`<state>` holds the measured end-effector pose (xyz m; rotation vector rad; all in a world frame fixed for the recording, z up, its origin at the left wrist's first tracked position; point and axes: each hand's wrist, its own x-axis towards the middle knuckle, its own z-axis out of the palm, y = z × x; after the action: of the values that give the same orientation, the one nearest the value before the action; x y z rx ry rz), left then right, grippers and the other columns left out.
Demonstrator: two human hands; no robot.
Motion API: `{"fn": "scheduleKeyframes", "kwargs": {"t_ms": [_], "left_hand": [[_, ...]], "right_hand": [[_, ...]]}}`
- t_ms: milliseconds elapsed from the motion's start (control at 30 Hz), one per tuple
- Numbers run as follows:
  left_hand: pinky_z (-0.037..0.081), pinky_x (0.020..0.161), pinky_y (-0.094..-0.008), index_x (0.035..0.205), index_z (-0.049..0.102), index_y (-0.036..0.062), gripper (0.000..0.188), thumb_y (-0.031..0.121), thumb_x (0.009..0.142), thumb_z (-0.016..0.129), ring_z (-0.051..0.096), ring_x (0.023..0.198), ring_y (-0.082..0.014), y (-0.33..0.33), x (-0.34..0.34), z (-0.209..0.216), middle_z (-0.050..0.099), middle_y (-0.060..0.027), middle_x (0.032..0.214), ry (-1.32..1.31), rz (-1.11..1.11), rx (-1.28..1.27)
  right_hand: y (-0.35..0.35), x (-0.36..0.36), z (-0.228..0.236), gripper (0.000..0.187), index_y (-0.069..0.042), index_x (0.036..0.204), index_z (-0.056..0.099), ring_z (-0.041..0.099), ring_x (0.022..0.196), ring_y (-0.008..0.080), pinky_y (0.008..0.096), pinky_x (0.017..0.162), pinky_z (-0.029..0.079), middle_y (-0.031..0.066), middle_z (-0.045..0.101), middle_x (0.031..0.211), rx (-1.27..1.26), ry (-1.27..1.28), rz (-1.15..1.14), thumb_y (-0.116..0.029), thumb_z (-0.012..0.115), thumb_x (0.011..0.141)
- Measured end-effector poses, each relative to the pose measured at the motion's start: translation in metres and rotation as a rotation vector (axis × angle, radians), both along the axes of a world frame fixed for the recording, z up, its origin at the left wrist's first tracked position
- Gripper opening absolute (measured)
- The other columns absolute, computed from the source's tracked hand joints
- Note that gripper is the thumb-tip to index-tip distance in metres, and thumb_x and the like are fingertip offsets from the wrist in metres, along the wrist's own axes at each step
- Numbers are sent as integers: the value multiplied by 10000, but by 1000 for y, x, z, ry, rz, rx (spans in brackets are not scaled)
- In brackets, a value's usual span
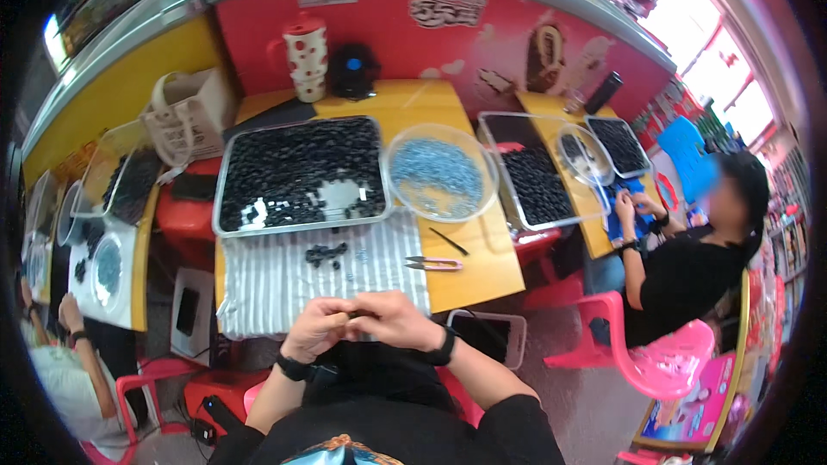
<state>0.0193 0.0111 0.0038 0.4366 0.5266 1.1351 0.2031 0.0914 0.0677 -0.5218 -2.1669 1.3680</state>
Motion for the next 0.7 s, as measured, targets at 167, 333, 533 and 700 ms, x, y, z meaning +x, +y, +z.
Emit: {"fn": "scheduleKeyframes", "kwargs": {"t_ms": [167,333,533,700], "left_hand": [[543,752,-292,1254,578,-36,358,123,937,632,661,821,-179,0,2,4,675,-119,1029,-64,3,47],[539,748,-277,1239,588,-34,333,122,947,617,661,816,-176,-8,-5,3,677,-120,1026,-40,75,35],[544,732,-275,1180,613,-37,258,98,961,589,660,773,-172,-4,-14,6,681,-118,969,18,199,-2],[538,711,-263,1113,628,-37,201,92,966,580,652,763,-160,-4,-17,5,682,-112,932,-18,292,-37]], "right_hand": [[17,53,34,165,-5,869,647,555,626,85,245,555,444,33,609,735,145,-54,-316,-36,774,767],[98,109,86,223,17,979,615,545,604,127,286,552,440,71,571,735,491,-166,-896,40,685,770],[96,93,48,226,5,1017,639,622,729,171,300,635,502,94,641,873,335,-219,-746,-20,689,798],[24,-5,2,197,-31,969,638,632,731,291,392,624,491,130,599,852,358,-333,-302,-102,707,798]]}}
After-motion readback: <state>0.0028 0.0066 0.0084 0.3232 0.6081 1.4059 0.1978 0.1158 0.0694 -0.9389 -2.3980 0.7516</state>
